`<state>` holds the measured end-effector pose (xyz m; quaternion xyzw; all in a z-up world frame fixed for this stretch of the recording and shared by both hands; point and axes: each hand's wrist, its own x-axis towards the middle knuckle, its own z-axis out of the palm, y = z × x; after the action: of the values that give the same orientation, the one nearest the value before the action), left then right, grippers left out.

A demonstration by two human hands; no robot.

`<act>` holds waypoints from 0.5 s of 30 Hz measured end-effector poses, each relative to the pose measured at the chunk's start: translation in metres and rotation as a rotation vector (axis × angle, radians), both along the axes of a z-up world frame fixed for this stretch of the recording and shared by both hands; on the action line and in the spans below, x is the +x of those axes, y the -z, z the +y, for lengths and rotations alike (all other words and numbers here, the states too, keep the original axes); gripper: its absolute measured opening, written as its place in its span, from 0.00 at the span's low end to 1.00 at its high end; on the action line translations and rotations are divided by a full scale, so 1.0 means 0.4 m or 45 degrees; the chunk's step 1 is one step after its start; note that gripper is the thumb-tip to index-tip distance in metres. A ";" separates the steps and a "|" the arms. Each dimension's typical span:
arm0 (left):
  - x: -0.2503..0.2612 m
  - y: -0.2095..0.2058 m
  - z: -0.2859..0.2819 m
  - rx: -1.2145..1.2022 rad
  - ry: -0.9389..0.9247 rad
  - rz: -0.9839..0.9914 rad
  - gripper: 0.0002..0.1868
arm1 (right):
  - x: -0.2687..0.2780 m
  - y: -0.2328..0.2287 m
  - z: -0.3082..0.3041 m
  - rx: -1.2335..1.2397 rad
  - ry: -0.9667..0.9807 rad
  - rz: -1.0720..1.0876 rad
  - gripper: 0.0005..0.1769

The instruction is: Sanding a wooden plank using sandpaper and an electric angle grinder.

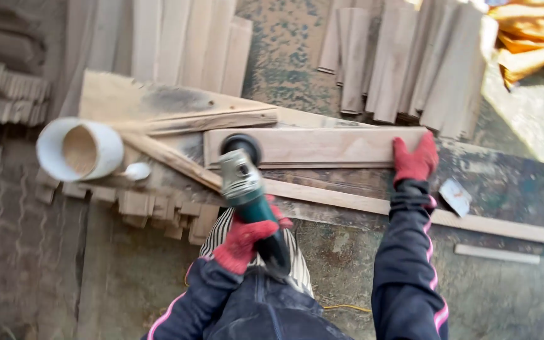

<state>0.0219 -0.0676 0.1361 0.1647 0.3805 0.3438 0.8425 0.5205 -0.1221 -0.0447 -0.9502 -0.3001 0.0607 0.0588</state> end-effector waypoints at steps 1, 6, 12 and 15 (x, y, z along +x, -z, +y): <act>0.020 -0.016 0.001 -0.020 -0.007 -0.009 0.32 | -0.024 -0.016 -0.022 0.054 0.037 -0.006 0.56; 0.077 -0.022 -0.012 -0.036 -0.008 -0.016 0.35 | -0.129 -0.030 -0.155 0.058 0.147 -0.018 0.58; 0.131 0.005 -0.037 -0.109 0.116 0.100 0.32 | -0.184 -0.029 -0.253 -0.003 0.349 -0.011 0.53; 0.155 0.042 -0.050 -0.154 0.145 0.114 0.29 | -0.220 -0.063 -0.244 0.106 0.308 -0.049 0.51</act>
<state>0.0838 -0.0875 0.1194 0.1502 0.4278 0.2641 0.8513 0.4324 -0.2199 -0.0194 -0.9771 -0.1866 0.0225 0.0994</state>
